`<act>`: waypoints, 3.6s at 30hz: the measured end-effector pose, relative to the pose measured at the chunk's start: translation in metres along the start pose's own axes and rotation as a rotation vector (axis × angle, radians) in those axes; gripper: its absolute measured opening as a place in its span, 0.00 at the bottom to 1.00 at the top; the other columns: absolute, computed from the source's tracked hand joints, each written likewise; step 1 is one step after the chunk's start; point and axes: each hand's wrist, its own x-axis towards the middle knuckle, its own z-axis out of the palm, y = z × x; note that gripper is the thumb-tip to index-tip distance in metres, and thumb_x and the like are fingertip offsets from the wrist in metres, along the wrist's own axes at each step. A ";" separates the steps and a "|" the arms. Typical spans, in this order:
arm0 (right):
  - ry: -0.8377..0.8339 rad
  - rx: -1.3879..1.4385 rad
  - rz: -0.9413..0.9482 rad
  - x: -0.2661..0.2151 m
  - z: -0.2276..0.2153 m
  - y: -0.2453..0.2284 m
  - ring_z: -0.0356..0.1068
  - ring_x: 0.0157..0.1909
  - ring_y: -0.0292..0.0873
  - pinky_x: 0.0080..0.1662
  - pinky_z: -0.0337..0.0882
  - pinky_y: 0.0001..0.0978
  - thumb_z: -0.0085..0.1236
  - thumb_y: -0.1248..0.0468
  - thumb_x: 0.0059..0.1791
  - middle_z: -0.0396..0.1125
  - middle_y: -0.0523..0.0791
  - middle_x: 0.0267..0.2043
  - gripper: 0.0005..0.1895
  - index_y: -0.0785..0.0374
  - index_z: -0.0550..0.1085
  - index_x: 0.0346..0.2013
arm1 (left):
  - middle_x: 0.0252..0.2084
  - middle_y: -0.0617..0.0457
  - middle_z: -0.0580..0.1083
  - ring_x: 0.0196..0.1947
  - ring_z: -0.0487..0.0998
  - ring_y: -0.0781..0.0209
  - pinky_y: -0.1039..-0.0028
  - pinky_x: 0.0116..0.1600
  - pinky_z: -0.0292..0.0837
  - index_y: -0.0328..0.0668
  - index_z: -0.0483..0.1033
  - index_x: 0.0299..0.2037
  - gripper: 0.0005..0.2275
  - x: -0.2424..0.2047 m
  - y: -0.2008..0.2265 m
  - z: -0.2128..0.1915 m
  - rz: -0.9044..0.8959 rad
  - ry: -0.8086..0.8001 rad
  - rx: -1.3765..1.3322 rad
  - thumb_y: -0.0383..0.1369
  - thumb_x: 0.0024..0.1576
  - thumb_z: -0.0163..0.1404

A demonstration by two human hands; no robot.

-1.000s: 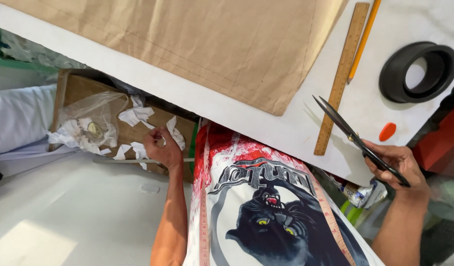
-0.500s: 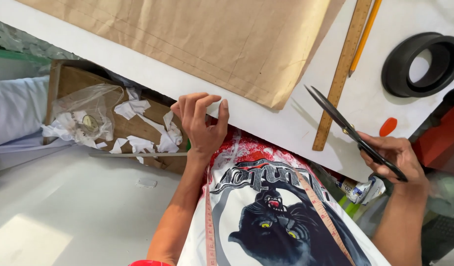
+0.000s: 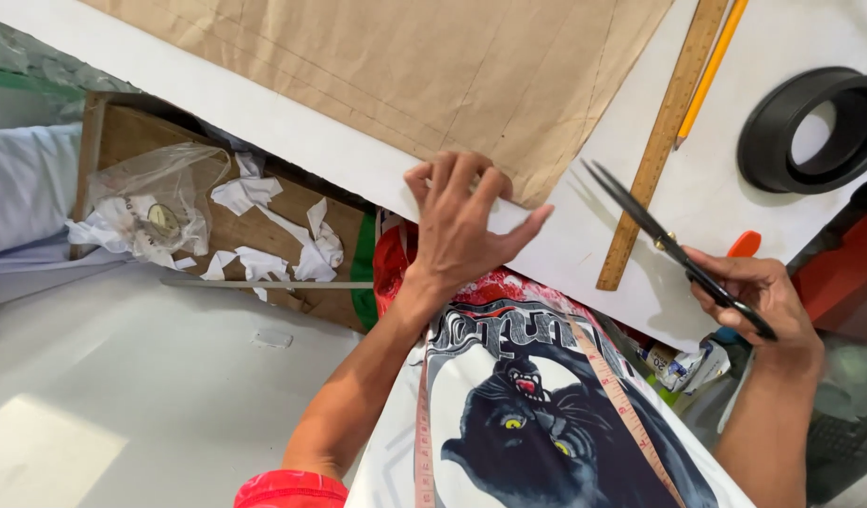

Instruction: The person uses shears to cut a large piece of beige fabric laid on a white table, following pencil lines. The person holds the fabric with the left hand while cutting with the right hand, occasionally adjusting the fabric's position.

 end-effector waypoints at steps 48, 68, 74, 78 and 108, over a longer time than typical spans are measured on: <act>-0.188 -0.146 0.163 0.048 0.000 -0.027 0.66 0.35 0.32 0.35 0.66 0.18 0.73 0.58 0.35 0.75 0.43 0.39 0.43 0.72 0.73 0.63 | 0.48 0.56 0.74 0.46 0.75 0.57 0.61 0.53 0.57 0.57 0.79 0.49 0.10 -0.040 -0.026 -0.002 0.105 0.018 0.083 0.34 0.60 0.65; -0.114 -0.207 0.274 0.050 -0.011 -0.023 0.73 0.56 0.46 0.51 0.74 0.35 0.67 0.70 0.32 0.68 0.57 0.69 0.41 0.74 0.72 0.61 | 0.34 0.55 0.69 0.34 0.68 0.54 0.60 0.46 0.54 0.50 0.78 0.52 0.15 -0.020 -0.028 -0.023 -0.089 0.063 0.182 0.44 0.61 0.61; -0.092 -0.239 0.310 0.055 -0.005 -0.030 0.70 0.63 0.46 0.55 0.73 0.34 0.67 0.72 0.32 0.68 0.56 0.69 0.41 0.74 0.73 0.60 | 0.31 0.55 0.68 0.33 0.66 0.53 0.61 0.45 0.54 0.51 0.79 0.52 0.14 -0.015 -0.033 -0.018 -0.035 0.094 0.222 0.44 0.61 0.60; -0.136 -0.203 0.295 0.056 -0.005 -0.030 0.70 0.65 0.47 0.56 0.73 0.34 0.68 0.71 0.31 0.68 0.57 0.69 0.43 0.74 0.71 0.62 | 0.29 0.57 0.67 0.31 0.66 0.56 0.63 0.43 0.53 0.54 0.80 0.50 0.12 -0.018 -0.038 -0.012 0.012 0.138 0.283 0.45 0.61 0.60; -0.158 -0.156 0.276 0.054 -0.005 -0.022 0.73 0.43 0.38 0.44 0.74 0.24 0.73 0.62 0.32 0.75 0.53 0.56 0.47 0.73 0.71 0.64 | 0.28 0.60 0.67 0.30 0.64 0.59 0.66 0.42 0.52 0.56 0.82 0.46 0.18 -0.018 -0.042 -0.003 0.012 0.239 0.306 0.56 0.56 0.63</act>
